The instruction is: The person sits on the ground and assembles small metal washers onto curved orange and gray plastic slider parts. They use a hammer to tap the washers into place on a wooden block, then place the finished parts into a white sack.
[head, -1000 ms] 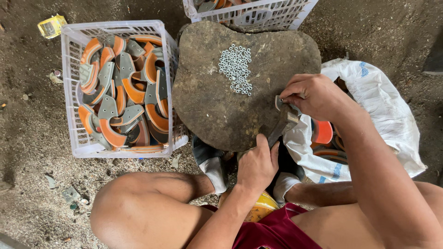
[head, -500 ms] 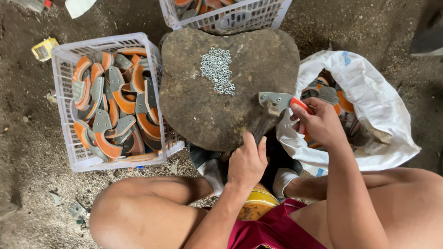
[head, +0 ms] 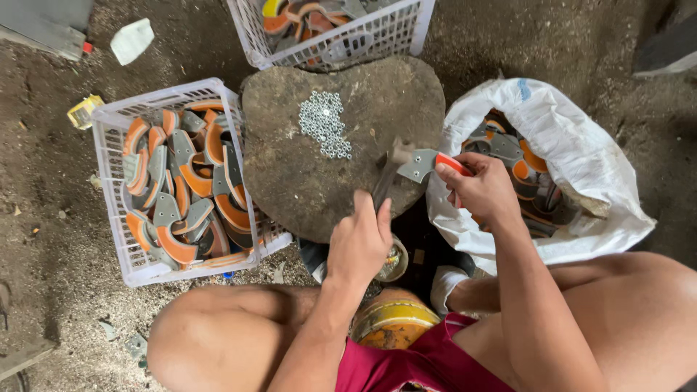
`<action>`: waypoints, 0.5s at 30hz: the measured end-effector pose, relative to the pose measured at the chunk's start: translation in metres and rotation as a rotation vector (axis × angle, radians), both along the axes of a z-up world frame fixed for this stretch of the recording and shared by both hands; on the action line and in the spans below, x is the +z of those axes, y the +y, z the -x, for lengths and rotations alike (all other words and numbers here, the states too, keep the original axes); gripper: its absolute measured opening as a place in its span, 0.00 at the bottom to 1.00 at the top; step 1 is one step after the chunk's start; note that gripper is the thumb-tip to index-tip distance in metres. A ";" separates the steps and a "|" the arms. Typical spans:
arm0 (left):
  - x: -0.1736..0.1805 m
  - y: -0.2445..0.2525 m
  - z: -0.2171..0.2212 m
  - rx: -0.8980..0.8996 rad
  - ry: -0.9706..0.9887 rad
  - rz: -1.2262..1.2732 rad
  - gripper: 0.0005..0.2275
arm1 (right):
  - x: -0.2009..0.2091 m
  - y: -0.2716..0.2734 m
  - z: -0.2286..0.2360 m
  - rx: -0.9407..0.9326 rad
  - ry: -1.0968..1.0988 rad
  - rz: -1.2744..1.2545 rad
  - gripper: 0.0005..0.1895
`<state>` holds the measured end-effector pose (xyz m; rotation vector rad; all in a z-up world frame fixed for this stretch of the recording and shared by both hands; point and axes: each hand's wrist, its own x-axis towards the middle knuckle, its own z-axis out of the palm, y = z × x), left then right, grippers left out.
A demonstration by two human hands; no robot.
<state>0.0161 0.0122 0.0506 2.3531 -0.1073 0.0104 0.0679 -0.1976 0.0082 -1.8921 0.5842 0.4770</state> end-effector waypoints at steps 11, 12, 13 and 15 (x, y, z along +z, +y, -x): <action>-0.001 0.006 0.010 -0.012 -0.207 0.235 0.09 | -0.005 -0.001 0.000 0.003 -0.040 -0.002 0.17; -0.006 0.004 0.001 0.020 0.020 0.154 0.10 | -0.003 0.001 0.001 0.005 -0.044 0.004 0.17; -0.009 0.004 -0.002 0.051 0.247 0.072 0.12 | 0.000 0.002 0.002 0.007 -0.047 0.009 0.17; -0.011 0.008 -0.010 0.062 0.219 0.030 0.12 | 0.005 0.001 -0.004 0.006 0.020 0.060 0.17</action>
